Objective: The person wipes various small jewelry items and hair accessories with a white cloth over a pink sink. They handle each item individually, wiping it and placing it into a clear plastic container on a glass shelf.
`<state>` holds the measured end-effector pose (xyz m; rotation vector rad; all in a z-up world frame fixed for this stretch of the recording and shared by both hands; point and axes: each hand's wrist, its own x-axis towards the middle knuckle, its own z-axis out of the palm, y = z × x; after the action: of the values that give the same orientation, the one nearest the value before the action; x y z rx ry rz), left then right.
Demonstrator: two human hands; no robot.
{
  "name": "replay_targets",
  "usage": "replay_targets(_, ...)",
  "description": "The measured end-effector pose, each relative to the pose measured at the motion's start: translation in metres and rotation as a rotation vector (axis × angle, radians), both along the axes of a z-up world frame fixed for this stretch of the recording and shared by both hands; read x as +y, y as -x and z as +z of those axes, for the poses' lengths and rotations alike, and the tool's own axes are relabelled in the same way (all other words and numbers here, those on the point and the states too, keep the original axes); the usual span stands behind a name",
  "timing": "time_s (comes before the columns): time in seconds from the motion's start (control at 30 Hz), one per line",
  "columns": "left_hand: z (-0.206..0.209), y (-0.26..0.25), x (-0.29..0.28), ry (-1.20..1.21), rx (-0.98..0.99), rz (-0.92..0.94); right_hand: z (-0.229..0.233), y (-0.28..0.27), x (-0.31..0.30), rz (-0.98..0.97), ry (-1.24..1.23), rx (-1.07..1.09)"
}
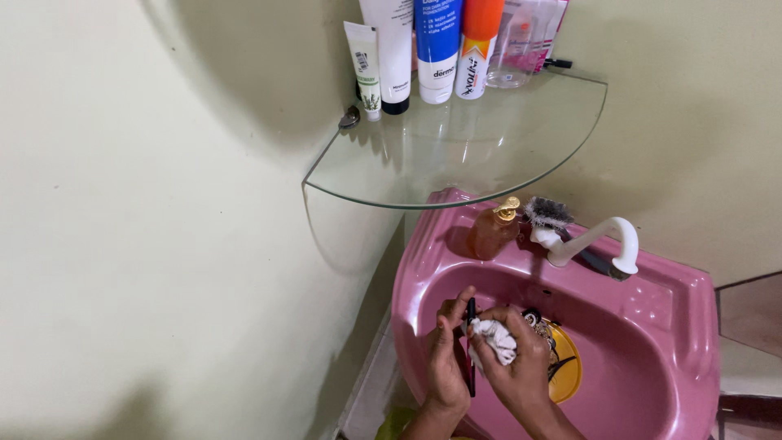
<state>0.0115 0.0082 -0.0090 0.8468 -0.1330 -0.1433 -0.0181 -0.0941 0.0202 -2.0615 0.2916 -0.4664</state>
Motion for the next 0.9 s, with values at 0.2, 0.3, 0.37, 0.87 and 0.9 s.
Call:
replay_targets(0.2, -0.005, -0.011, 0.013, 0.170, 0.122, 0.084, -0.025, 0.032, 0.012, 0.217, 0.005, -0.024)
replay_targets(0.3, -0.003, -0.010, 0.013, 0.163, 0.161, 0.009, -0.026, 0.033, 0.010, 0.224, 0.072, -0.090)
replay_targets(0.37, -0.002, -0.008, 0.010, 0.095, 0.114, -0.017, -0.020, 0.026, 0.007, 0.161, 0.115, -0.093)
replay_targets(0.87, -0.029, -0.029, 0.015, 0.046, 0.223, 0.082, -0.005, 0.017, 0.022, 0.246, 0.155, -0.024)
replay_targets(0.9, -0.036, -0.033, 0.016, 0.124, 0.251, 0.084, -0.009, 0.020, 0.018, 0.284, 0.142, 0.043)
